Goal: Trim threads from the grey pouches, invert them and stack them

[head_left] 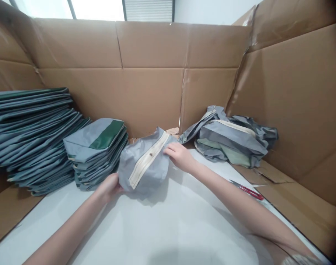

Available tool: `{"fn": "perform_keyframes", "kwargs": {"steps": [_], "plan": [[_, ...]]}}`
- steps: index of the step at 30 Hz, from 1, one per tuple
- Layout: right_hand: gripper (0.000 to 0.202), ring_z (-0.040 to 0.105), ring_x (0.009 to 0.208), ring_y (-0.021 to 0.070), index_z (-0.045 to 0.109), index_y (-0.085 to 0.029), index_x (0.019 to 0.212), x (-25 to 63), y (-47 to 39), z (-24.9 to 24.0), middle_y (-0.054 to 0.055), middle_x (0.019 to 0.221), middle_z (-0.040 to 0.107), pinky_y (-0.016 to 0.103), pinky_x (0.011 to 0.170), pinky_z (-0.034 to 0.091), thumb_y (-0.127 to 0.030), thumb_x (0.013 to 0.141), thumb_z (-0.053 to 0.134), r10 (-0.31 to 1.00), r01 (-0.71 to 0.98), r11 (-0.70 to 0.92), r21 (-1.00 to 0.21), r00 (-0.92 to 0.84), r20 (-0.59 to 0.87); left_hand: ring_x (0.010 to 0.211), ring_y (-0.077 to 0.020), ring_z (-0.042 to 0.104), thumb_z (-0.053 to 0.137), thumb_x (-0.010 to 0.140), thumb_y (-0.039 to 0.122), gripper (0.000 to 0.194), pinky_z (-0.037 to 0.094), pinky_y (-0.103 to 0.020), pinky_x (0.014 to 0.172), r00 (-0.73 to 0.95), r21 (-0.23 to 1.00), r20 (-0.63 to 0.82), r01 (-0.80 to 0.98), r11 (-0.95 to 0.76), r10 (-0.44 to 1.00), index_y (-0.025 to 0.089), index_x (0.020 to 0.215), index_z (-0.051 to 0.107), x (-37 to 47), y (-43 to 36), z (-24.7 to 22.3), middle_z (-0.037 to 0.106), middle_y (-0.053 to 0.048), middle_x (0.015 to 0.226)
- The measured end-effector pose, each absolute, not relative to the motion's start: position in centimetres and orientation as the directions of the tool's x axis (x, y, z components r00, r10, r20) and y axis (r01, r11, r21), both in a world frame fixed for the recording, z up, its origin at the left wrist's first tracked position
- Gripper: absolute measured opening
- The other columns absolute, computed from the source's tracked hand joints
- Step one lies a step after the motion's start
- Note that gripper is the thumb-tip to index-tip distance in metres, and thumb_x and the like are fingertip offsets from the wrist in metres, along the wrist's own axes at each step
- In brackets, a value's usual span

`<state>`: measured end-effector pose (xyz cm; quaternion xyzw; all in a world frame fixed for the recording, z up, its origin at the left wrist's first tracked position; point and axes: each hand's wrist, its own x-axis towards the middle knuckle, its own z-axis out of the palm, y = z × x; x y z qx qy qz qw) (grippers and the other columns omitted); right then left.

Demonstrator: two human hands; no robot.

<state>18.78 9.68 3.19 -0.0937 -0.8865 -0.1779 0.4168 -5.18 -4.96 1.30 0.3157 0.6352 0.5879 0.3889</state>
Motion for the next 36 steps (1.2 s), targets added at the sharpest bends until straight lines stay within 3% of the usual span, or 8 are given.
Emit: {"fn": "perform_keyframes", "kwargs": {"steps": [4, 6, 10, 14, 18, 26, 31, 36], "plan": [[0.026, 0.041, 0.067, 0.0147, 0.055, -0.014, 0.083, 19.8, 8.3, 2.2, 0.005, 0.072, 0.051, 0.027, 0.066, 0.035, -0.004, 0.085, 0.031, -0.125, 0.244, 0.867, 0.435, -0.738, 0.663, 0.107, -0.018, 0.052, 0.049, 0.07, 0.055, 0.048, 0.044, -0.028, 0.09, -0.588, 0.96, 0.236, 0.265, -0.091, 0.774, 0.02, 0.103, 0.056, -4.6, -6.6, 3.5, 0.059, -0.005, 0.114], [0.025, 0.044, 0.074, 0.0149, 0.055, -0.013, 0.084, 20.1, 7.1, 1.7, 0.007, 0.08, 0.054, 0.029, 0.072, 0.036, -0.004, 0.085, 0.031, -0.132, 0.21, 0.876, 0.435, -0.763, 0.633, 0.108, -0.0178, 0.051, 0.046, 0.07, 0.059, 0.052, 0.04, -0.026, 0.093, -0.444, 0.819, 0.409, 0.563, -0.106, 0.797, 0.024, 0.108, 0.055, -3.3, -7.7, 5.1, 0.057, -0.002, 0.117], [0.022, 0.046, 0.091, 0.0172, 0.052, -0.013, 0.102, 19.9, 4.1, 1.3, 0.009, 0.101, 0.055, 0.033, 0.082, 0.036, -0.011, 0.087, 0.035, -0.147, 0.13, 0.92, 0.37, -0.761, 0.632, 0.075, -0.014, 0.057, 0.045, 0.074, 0.054, 0.038, 0.041, -0.021, 0.069, -0.215, 0.493, 0.319, 0.869, 0.032, 0.923, 0.023, 0.09, 0.059, -0.1, -9.0, 7.7, 0.064, 0.0, 0.086], [0.026, 0.047, 0.076, 0.0137, 0.049, -0.011, 0.111, 19.0, 1.6, 1.3, 0.005, 0.084, 0.057, 0.03, 0.072, 0.038, -0.012, 0.088, 0.037, -0.303, -0.009, 0.889, 0.458, -0.761, 0.573, 0.057, -0.0116, 0.05, 0.039, 0.079, 0.045, 0.026, 0.032, -0.02, 0.055, -0.199, 0.298, 0.307, 0.949, 0.104, 0.931, 0.023, 0.082, 0.052, 1.1, -9.2, 9.2, 0.059, 0.002, 0.068], [0.03, 0.046, 0.072, 0.0149, 0.046, -0.004, 0.114, 18.4, 0.4, 1.1, 0.006, 0.078, 0.056, 0.03, 0.069, 0.038, -0.009, 0.087, 0.033, -0.252, 0.031, 0.909, 0.416, -0.753, 0.608, 0.05, -0.0121, 0.045, 0.052, 0.067, 0.059, 0.038, 0.024, -0.02, 0.048, -0.201, 0.183, 0.221, 0.97, 0.162, 0.954, 0.023, 0.072, 0.041, 0.9, -8.9, 10.0, 0.05, 0.004, 0.055], [0.043, 0.041, 0.069, 0.018, 0.042, 0.001, 0.121, 17.7, -0.8, 1.4, 0.01, 0.077, 0.05, 0.029, 0.06, 0.039, -0.002, 0.081, 0.029, -0.078, 0.073, 0.967, 0.246, -0.831, 0.551, 0.047, -0.0101, 0.039, 0.049, 0.073, 0.042, 0.024, 0.021, -0.02, 0.05, -0.218, 0.241, 0.241, 0.957, 0.159, 0.946, 0.022, 0.066, 0.037, 0.1, -8.5, 9.4, 0.043, 0.007, 0.047], [0.038, 0.044, 0.077, 0.0173, 0.051, -0.011, 0.109, 18.3, -0.9, 2.9, 0.009, 0.088, 0.049, 0.029, 0.068, 0.04, -0.003, 0.075, 0.037, 0.104, 0.108, 0.994, -0.008, -0.931, 0.349, 0.051, -0.0099, 0.039, 0.046, 0.075, 0.033, 0.016, 0.021, -0.021, 0.054, -0.23, 0.37, 0.274, 0.922, 0.118, 0.934, 0.021, 0.066, 0.039, 0.4, -9.0, 7.8, 0.042, 0.005, 0.052], [0.04, 0.045, 0.09, 0.021, 0.048, -0.016, 0.11, 18.2, -0.3, 2.2, 0.008, 0.099, 0.051, 0.034, 0.076, 0.038, -0.005, 0.071, 0.048, 0.159, 0.154, 0.987, -0.046, -0.885, 0.438, 0.057, -0.0072, 0.037, 0.041, 0.077, 0.036, 0.018, 0.027, -0.018, 0.053, -0.118, 0.503, 0.192, 0.864, 0.005, 0.974, 0.019, 0.07, 0.041, -0.8, -8.8, 7.0, 0.039, 0.006, 0.059]]}}
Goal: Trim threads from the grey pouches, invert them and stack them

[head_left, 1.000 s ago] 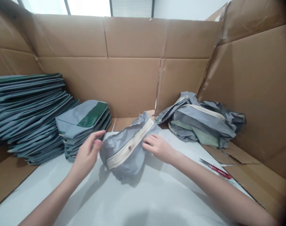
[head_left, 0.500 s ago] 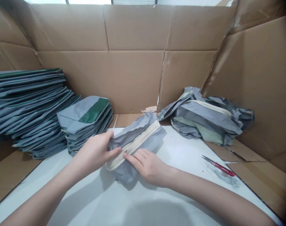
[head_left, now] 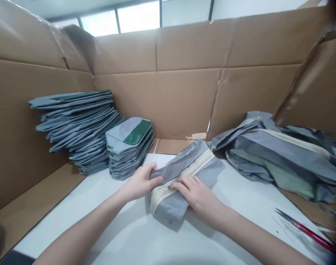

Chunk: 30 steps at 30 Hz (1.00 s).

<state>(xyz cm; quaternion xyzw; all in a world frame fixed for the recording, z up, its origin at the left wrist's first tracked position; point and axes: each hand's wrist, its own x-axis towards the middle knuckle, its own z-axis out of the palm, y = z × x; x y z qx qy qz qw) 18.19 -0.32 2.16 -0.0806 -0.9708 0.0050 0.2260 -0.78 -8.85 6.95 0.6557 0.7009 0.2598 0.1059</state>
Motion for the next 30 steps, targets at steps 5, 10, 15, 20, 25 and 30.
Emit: {"fn": "perform_keyframes", "kwargs": {"steps": [5, 10, 15, 20, 25, 30], "plan": [[0.033, 0.047, 0.079, 0.0169, 0.052, -0.018, 0.103, 17.6, -0.5, 1.4, 0.005, 0.091, 0.054, 0.029, 0.07, 0.039, -0.001, 0.077, 0.041, 0.112, 0.094, 0.993, -0.068, -0.924, 0.365, 0.048, -0.0067, 0.037, 0.059, 0.066, 0.048, 0.032, 0.026, -0.02, 0.046, 0.063, 0.396, 0.015, 0.916, -0.064, 0.998, 0.019, 0.059, 0.05, -1.1, -7.9, 8.2, 0.043, 0.007, 0.05], [0.027, 0.049, 0.075, 0.0184, 0.057, -0.012, 0.098, 17.0, -1.2, -0.2, 0.007, 0.084, 0.056, 0.03, 0.067, 0.04, -0.002, 0.075, 0.046, 0.068, 0.131, 0.984, 0.117, -0.9, 0.43, 0.051, -0.0093, 0.043, 0.064, 0.065, 0.037, 0.028, 0.029, -0.024, 0.053, 0.011, 0.171, 0.065, 0.985, -0.022, 0.998, 0.018, 0.05, 0.051, 1.4, -6.9, 8.2, 0.05, 0.002, 0.049], [0.017, 0.048, 0.067, 0.0201, 0.056, -0.013, 0.061, 19.6, -1.7, -1.8, 0.007, 0.066, 0.053, 0.033, 0.06, 0.039, -0.025, 0.071, 0.063, -0.021, 0.236, 0.904, 0.357, -0.809, 0.588, 0.078, -0.0178, 0.06, 0.044, 0.078, 0.031, 0.024, 0.042, -0.028, 0.068, -0.203, -0.005, 0.199, 0.978, 0.208, 0.959, 0.014, 0.078, 0.061, -1.6, -7.2, 8.7, 0.065, -0.008, 0.082], [0.023, 0.05, 0.094, 0.0215, 0.057, -0.015, 0.074, 22.3, -1.5, 0.0, 0.007, 0.08, 0.058, 0.039, 0.095, 0.03, -0.037, 0.08, 0.055, -0.098, 0.05, 0.948, 0.315, -0.894, 0.437, 0.084, -0.0264, 0.062, 0.045, 0.076, 0.031, 0.032, 0.045, -0.033, 0.073, -0.302, -0.104, 0.28, 0.934, 0.342, 0.911, 0.012, 0.098, 0.058, -2.6, -7.1, 9.4, 0.064, -0.017, 0.087], [0.017, 0.045, 0.06, 0.0142, 0.052, -0.019, 0.095, 20.7, -2.0, 1.2, 0.002, 0.07, 0.052, 0.029, 0.059, 0.035, -0.013, 0.086, 0.04, -0.171, -0.081, 0.928, 0.365, -0.96, 0.222, 0.11, -0.0268, 0.051, 0.05, 0.077, 0.026, 0.052, 0.036, -0.037, 0.094, -0.011, -0.216, 0.353, 0.972, 0.093, 0.935, 0.021, 0.126, 0.035, 3.3, -4.9, 7.3, 0.056, -0.015, 0.112], [0.052, 0.049, 0.062, 0.0173, 0.055, -0.009, 0.082, 24.1, -2.7, -1.7, 0.006, 0.068, 0.053, 0.029, 0.055, 0.038, -0.059, 0.079, 0.043, 0.043, 0.127, 0.973, 0.191, -0.918, 0.394, 0.08, -0.0359, 0.062, 0.026, 0.082, 0.023, 0.039, 0.045, -0.041, 0.068, -0.211, -0.161, 0.333, 0.948, 0.275, 0.919, 0.002, 0.107, 0.046, -0.2, -2.3, 8.0, 0.061, -0.03, 0.085]]}}
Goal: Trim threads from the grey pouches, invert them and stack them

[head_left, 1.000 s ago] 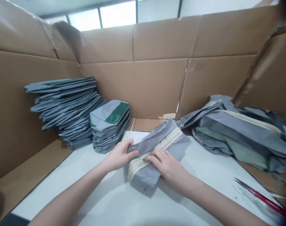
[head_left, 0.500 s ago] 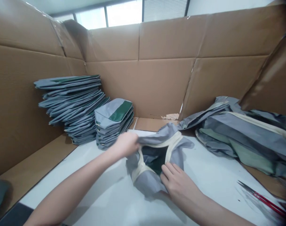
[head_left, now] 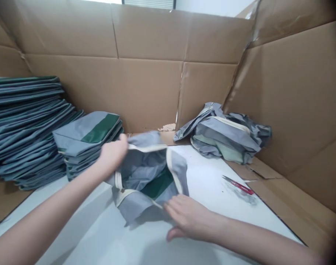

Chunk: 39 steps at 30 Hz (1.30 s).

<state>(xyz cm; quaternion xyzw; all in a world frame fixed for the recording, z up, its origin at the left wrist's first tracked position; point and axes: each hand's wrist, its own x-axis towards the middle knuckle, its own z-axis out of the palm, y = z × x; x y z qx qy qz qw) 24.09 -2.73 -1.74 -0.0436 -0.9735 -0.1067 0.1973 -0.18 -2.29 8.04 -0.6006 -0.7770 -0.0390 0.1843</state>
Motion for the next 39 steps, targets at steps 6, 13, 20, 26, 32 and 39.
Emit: {"fn": "perform_keyframes", "kwargs": {"steps": [6, 13, 20, 26, 32, 39], "plan": [[0.047, 0.051, 0.103, 0.0265, 0.047, -0.008, 0.113, 27.0, 1.0, 1.3, 0.021, 0.114, 0.05, 0.039, 0.082, 0.042, -0.046, 0.085, 0.044, 0.582, 0.636, 0.752, -0.174, -0.516, 0.629, 0.078, -0.0364, 0.063, 0.027, 0.081, 0.045, 0.042, 0.045, -0.039, 0.063, -0.23, -0.125, 0.262, 0.955, 0.27, 0.937, 0.013, 0.095, 0.051, 0.7, -3.4, 9.3, 0.065, -0.02, 0.082], [0.029, 0.056, 0.089, 0.0312, 0.056, -0.008, 0.099, 23.6, 9.2, 3.7, 0.017, 0.091, 0.06, 0.048, 0.081, 0.039, -0.026, 0.076, 0.055, 0.75, 0.621, 0.635, -0.459, -0.355, 0.558, 0.056, -0.0208, 0.059, 0.022, 0.084, 0.049, 0.043, 0.032, -0.025, 0.049, 0.035, -0.112, 0.587, 0.993, 0.039, 0.809, 0.019, 0.087, 0.054, 3.4, -5.7, 7.9, 0.061, -0.005, 0.057], [0.021, 0.06, 0.092, 0.0176, 0.055, -0.017, 0.099, 25.4, 6.9, 5.1, 0.005, 0.1, 0.063, 0.026, 0.078, 0.046, -0.027, 0.081, 0.049, 0.55, -0.029, 0.8, -0.599, -0.362, 0.753, 0.068, -0.0187, 0.058, 0.043, 0.077, 0.037, 0.024, 0.044, -0.031, 0.066, 0.224, -0.192, 0.904, 0.974, -0.123, 0.364, 0.018, 0.075, 0.058, -5.8, -2.1, 5.3, 0.061, -0.008, 0.069], [0.039, 0.054, 0.105, 0.0187, 0.052, -0.019, 0.111, 23.9, 3.1, 2.4, 0.009, 0.11, 0.06, 0.032, 0.089, 0.043, -0.003, 0.076, 0.046, 0.299, 0.091, 0.954, -0.285, -0.318, 0.9, 0.132, -0.0271, 0.025, 0.04, 0.081, 0.018, 0.049, 0.027, -0.054, 0.103, 0.269, -0.234, 0.953, 0.946, -0.226, 0.139, 0.02, 0.129, 0.029, -1.7, -1.3, 2.6, 0.035, -0.018, 0.132], [0.026, 0.056, 0.095, 0.0195, 0.056, -0.015, 0.098, 23.9, 2.2, 0.0, 0.013, 0.099, 0.063, 0.033, 0.079, 0.044, -0.003, 0.078, 0.045, 0.133, 0.09, 0.99, -0.107, -0.375, 0.917, 0.107, -0.0137, 0.055, 0.056, 0.077, 0.025, 0.026, 0.025, -0.051, 0.108, 0.694, -0.592, 0.719, 0.637, -0.493, 0.032, 0.038, 0.098, 0.051, -0.4, -4.0, 0.9, 0.065, 0.005, 0.098], [0.03, 0.06, 0.086, 0.0121, 0.063, -0.017, 0.092, 25.1, 1.5, -0.8, 0.003, 0.091, 0.067, 0.031, 0.099, 0.029, -0.003, 0.074, 0.044, 0.087, -0.103, 0.833, -0.543, -0.946, 0.313, 0.09, -0.0123, 0.06, 0.033, 0.08, 0.013, 0.034, 0.011, -0.045, 0.114, 0.695, 0.041, 0.216, 0.695, -0.718, 0.685, 0.026, 0.097, 0.06, -2.1, -7.7, 0.5, 0.068, -0.001, 0.09]]}}
